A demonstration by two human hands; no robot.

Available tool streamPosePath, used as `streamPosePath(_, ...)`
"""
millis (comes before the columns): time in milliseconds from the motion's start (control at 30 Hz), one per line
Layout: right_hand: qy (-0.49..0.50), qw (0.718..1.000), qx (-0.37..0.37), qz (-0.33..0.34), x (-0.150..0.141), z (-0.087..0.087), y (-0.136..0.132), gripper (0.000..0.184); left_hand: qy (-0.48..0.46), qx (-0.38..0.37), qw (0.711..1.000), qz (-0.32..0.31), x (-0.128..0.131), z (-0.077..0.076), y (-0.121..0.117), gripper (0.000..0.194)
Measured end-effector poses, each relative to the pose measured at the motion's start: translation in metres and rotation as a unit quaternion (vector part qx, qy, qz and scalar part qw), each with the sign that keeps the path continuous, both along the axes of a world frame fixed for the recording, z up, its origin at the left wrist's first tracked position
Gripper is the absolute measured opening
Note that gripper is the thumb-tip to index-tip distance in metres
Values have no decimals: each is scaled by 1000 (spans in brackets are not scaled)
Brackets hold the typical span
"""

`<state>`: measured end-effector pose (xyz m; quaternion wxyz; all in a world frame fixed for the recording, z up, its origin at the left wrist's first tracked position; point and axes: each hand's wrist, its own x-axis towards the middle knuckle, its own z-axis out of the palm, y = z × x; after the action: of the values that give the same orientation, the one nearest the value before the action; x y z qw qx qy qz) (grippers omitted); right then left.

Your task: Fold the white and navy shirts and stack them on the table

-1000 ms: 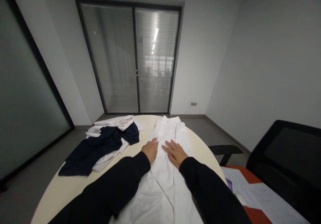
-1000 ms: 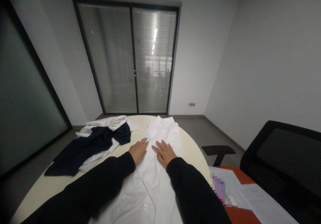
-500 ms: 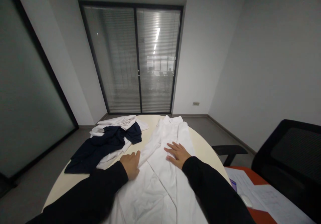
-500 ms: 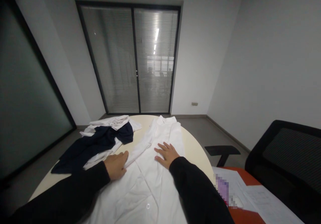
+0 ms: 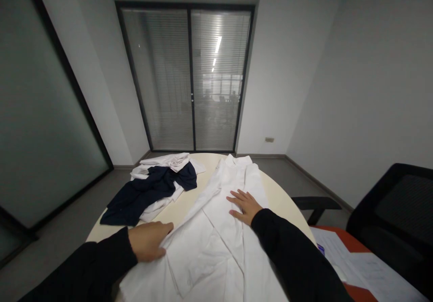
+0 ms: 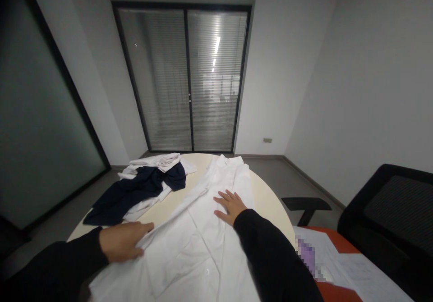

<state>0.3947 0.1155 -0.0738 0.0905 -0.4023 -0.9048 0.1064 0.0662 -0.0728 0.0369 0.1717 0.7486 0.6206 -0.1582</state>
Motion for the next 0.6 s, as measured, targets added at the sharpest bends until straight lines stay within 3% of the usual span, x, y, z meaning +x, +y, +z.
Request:
streamPosePath(133, 0, 1000, 2, -1, 0, -1, 0, 64, -27, 6, 1000, -3, 18, 36, -10, 46)
streamPosePath(233, 1, 1000, 3, 0, 0, -2, 0, 64, -30, 17, 999, -21, 41, 45, -14, 40)
streamPosePath(300, 7, 1000, 5, 0, 0, -3, 1, 63, -29, 7, 999, -41, 56, 37, -15, 36)
streamPosePath(500, 12, 1000, 4, 3, 2, -5, 1, 62, 24, -46, 996, -76, 85, -12, -14, 25)
streamPosePath(600, 18, 1000, -3, -3, 1, -6, 2, 58, 33, -44, 995, -82, 88, -16, -14, 20)
